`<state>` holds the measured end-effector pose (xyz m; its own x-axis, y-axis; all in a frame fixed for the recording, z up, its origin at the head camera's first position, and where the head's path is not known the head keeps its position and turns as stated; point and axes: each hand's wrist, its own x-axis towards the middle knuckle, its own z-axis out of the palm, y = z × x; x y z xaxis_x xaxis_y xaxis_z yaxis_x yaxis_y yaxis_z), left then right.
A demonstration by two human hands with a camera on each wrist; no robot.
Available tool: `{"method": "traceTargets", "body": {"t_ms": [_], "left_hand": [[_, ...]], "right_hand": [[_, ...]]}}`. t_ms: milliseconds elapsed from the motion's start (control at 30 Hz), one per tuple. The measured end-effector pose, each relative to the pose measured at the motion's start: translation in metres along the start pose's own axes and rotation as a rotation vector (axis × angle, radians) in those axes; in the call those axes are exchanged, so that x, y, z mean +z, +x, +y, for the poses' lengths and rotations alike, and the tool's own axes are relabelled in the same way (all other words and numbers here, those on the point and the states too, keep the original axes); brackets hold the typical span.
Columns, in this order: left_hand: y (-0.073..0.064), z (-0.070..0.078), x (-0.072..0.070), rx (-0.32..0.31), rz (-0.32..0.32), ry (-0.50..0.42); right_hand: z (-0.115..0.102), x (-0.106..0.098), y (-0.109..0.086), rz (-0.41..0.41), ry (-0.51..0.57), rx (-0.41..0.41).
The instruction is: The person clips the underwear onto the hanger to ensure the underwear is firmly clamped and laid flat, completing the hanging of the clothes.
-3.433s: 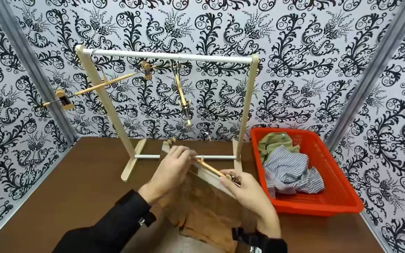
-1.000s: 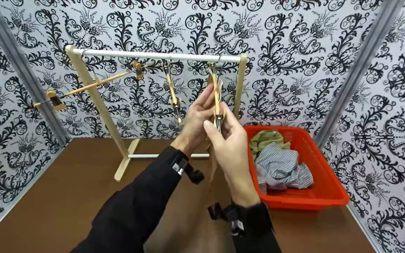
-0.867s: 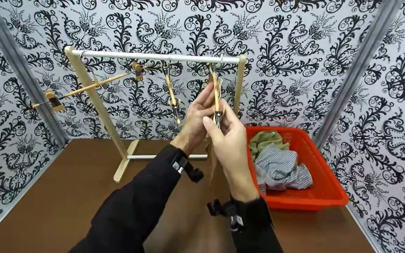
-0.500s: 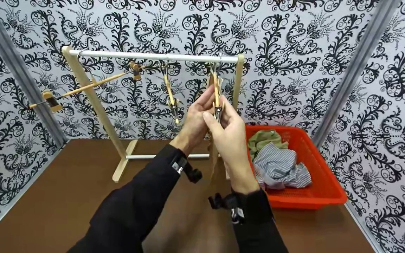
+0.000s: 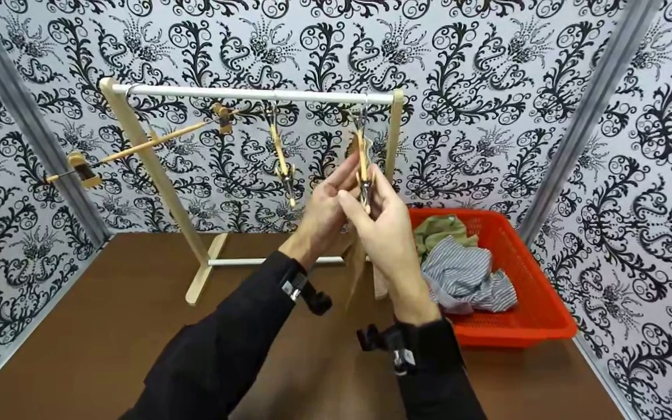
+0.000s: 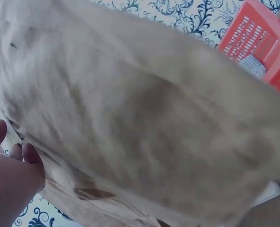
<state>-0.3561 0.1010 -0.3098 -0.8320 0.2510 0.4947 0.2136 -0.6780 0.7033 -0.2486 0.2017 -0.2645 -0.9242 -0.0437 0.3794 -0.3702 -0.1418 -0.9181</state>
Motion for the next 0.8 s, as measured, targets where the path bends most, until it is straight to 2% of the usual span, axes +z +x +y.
{"method": "traceTargets", "body": {"t_ms": [167,400,467,567,733,800], "left_hand": [[-0.007,-0.004,-0.004,-0.028,0.015,0.081],[-0.018,-0.005,-0.009,-0.038,0.014,0.158],[-0.023,-0.005,-0.008,-0.042,0.024,0.192],[-0.031,-0.003,-0.007,-0.030,0.005,0.307],[-0.048,-0.002,-0.007,0.034,-0.102,0.551],[-0.057,-0.003,-0.006,0.059,-0.126,0.617]], "right_hand": [[0.001,-0.013,-0.003,-0.005,-0.068,0.035],[0.005,-0.032,-0.011,-0.039,-0.205,0.030],[0.004,-0.038,-0.014,-0.033,-0.211,0.027],[0.001,-0.049,-0.016,-0.026,-0.165,0.009],[-0.003,-0.070,-0.014,-0.008,-0.064,-0.023],[-0.002,-0.080,-0.012,-0.026,-0.044,-0.044]]}}
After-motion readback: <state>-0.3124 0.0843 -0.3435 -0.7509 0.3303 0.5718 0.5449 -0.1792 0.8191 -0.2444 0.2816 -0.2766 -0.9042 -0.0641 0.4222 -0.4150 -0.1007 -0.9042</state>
